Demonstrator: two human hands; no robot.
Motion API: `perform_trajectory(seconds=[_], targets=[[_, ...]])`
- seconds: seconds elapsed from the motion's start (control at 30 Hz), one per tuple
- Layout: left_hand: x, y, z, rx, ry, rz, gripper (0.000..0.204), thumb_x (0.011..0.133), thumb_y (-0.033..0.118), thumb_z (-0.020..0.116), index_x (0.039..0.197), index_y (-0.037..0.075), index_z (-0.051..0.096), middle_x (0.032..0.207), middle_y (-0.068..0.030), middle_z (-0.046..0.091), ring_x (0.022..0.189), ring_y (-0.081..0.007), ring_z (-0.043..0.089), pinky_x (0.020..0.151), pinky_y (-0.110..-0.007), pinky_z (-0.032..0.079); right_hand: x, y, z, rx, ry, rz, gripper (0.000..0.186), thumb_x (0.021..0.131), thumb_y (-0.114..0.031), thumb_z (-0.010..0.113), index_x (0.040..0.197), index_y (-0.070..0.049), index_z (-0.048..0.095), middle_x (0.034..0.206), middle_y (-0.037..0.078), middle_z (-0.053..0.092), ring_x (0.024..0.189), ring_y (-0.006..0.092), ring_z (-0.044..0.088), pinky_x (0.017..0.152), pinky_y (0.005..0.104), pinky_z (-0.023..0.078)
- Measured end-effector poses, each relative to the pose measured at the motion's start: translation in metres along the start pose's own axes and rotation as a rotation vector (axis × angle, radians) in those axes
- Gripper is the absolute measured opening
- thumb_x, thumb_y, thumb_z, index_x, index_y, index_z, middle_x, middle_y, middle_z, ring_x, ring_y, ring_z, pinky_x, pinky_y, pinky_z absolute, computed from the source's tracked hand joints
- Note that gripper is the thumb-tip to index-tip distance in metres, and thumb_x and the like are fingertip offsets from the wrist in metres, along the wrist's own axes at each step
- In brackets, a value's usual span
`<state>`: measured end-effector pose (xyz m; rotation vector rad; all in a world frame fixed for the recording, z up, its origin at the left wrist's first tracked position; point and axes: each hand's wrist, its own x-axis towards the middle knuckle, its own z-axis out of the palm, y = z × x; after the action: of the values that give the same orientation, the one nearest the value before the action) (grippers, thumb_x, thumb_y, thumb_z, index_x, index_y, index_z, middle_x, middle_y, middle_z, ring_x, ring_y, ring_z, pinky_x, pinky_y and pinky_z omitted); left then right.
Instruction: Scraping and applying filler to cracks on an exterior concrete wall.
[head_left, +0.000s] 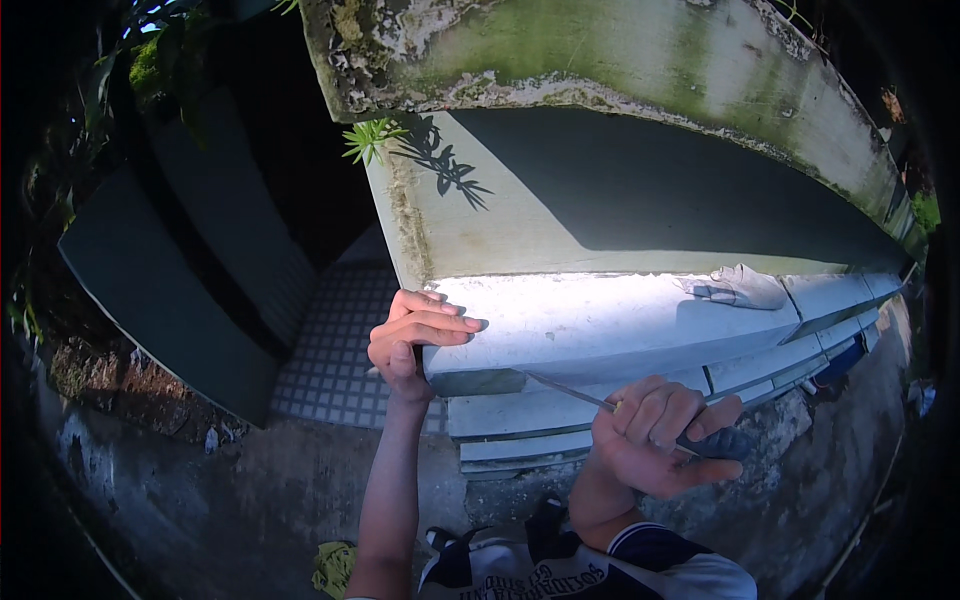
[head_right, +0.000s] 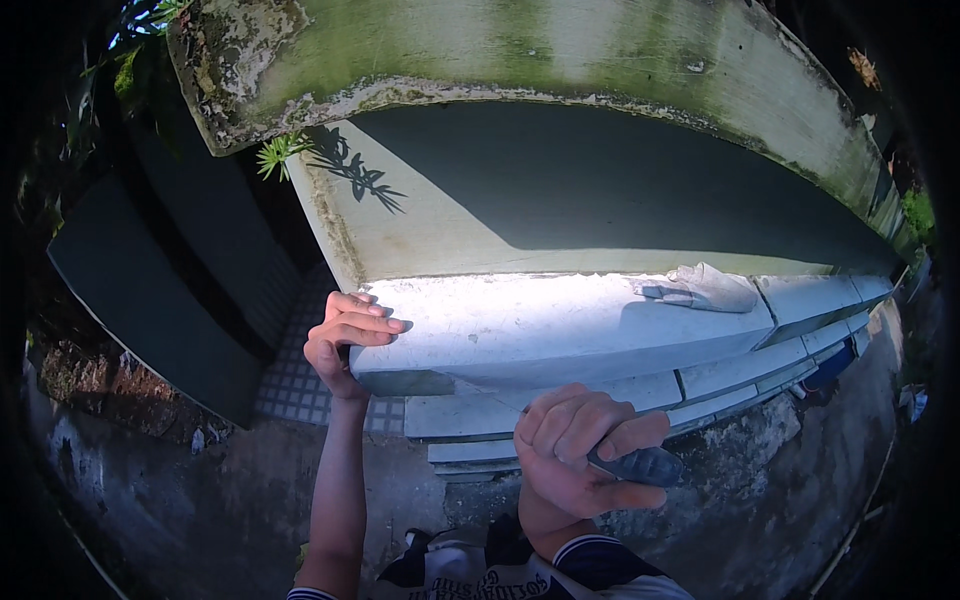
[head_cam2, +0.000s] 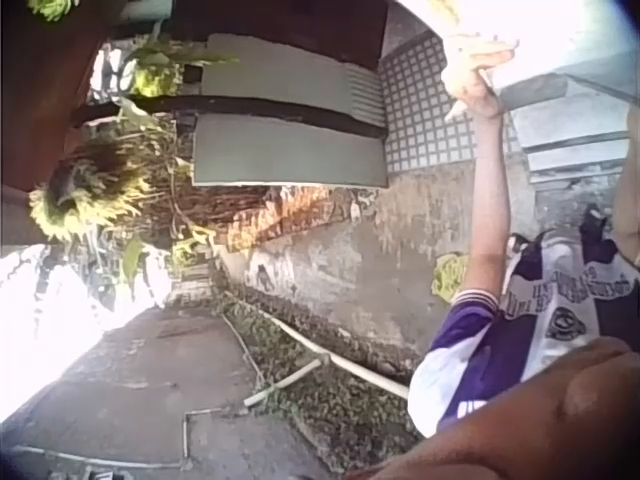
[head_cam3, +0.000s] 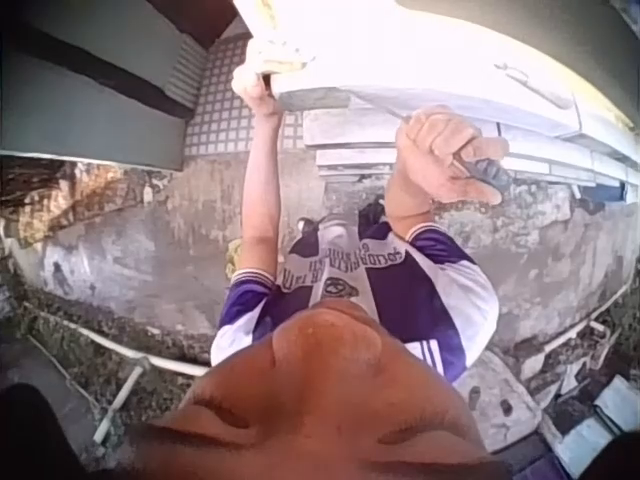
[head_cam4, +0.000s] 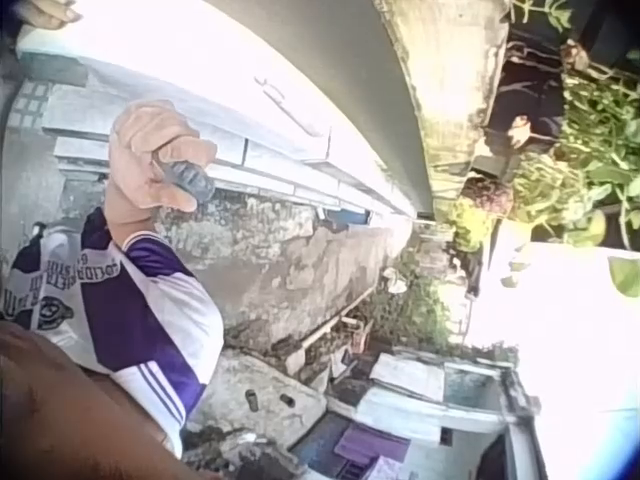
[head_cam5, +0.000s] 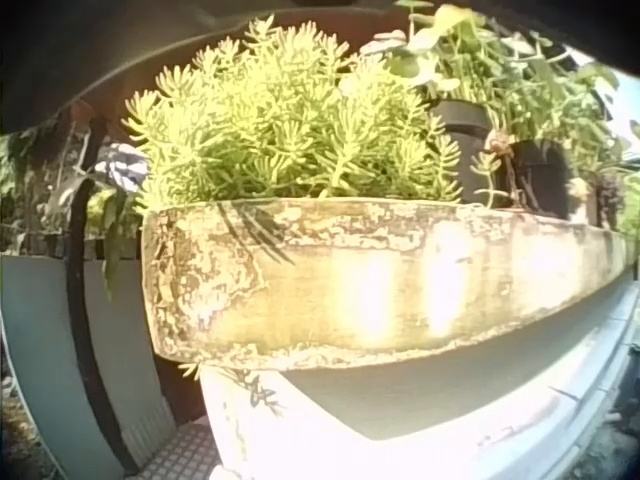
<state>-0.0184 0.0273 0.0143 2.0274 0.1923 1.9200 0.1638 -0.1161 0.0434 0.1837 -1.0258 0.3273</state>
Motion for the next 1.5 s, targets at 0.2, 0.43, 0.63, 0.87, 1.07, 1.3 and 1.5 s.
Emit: perform_trajectory(seconds=[0.2,0.43,0.63,0.87,1.07,1.3,1.5], targets=[[0.001,0.001,0.003,0.004,0.014,-0.017,0.071,0.104,0.045,0.024,0.071,0.004,0.072,0.079,-0.0091,0.076,0.089,-0.0214,0.064,0.091,-0.038,0.045,-0.006,0.004,0.001,-0.034,0.079,-0.089,0.054,0.096,-0.063,0.047,0.091,-0.011,0.034,0.056,0.001,0.038,0.038,0.0101,0.03,0.034,0.0259,0.025],[0.0,-0.001,0.002,-0.001,0.027,-0.012,0.071,0.104,0.045,0.024,0.071,0.003,0.072,0.08,-0.0093,0.076,0.089,-0.022,0.064,0.091,-0.039,0.045,-0.009,0.004,0.004,0.012,0.091,-0.075,0.051,0.097,-0.063,0.045,0.091,-0.013,0.034,0.058,0.0,0.036,0.04,0.0089,0.026,0.039,0.0254,0.022],[-0.001,0.002,0.001,0.027,0.013,-0.014,0.071,0.104,0.045,0.024,0.072,0.003,0.072,0.08,-0.0095,0.076,0.088,-0.022,0.064,0.091,-0.039,0.045,-0.012,-0.001,0.005,-0.009,0.123,-0.068,0.052,0.097,-0.064,0.044,0.092,-0.013,0.035,0.059,-0.001,0.036,0.041,0.0089,0.026,0.039,0.0257,0.021],[0.002,0.0,0.001,0.012,0.005,0.002,0.072,0.104,0.045,0.023,0.072,0.003,0.072,0.082,-0.0096,0.076,0.087,-0.0221,0.064,0.092,-0.04,0.045,-0.014,0.0,0.001,0.056,0.144,-0.08,0.053,0.097,-0.065,0.043,0.095,-0.012,0.035,0.06,0.0,0.037,0.04,0.0091,0.027,0.037,0.0255,0.021],[0.0,0.001,0.003,0.013,0.015,-0.003,0.072,0.104,0.045,0.022,0.072,0.002,0.071,0.082,-0.0099,0.076,0.088,-0.0221,0.063,0.092,-0.039,0.045,-0.019,0.006,-0.002,0.022,0.16,-0.078,0.053,0.097,-0.065,0.041,0.095,-0.012,0.035,0.06,0.0,0.038,0.041,0.0087,0.028,0.038,0.0255,0.023],[-0.001,-0.001,0.002,-0.006,0.026,-0.016,0.073,0.104,0.045,0.023,0.071,0.002,0.071,0.081,-0.0102,0.076,0.09,-0.0217,0.063,0.092,-0.039,0.044,-0.02,-0.004,0.003,-0.008,0.238,-0.161,0.053,0.098,-0.065,0.039,0.094,-0.012,0.035,0.06,0.0,0.037,0.042,0.0089,0.027,0.039,0.0257,0.021],[-0.001,-0.002,0.0,0.009,0.001,-0.016,0.073,0.104,0.046,0.023,0.071,0.002,0.072,0.081,-0.0104,0.076,0.091,-0.0213,0.063,0.093,-0.039,0.044,-0.022,0.003,-0.001,0.03,0.168,-0.086,0.053,0.098,-0.065,0.037,0.096,-0.012,0.037,0.06,-0.001,0.035,0.043,0.0085,0.026,0.04,0.0254,0.021]])
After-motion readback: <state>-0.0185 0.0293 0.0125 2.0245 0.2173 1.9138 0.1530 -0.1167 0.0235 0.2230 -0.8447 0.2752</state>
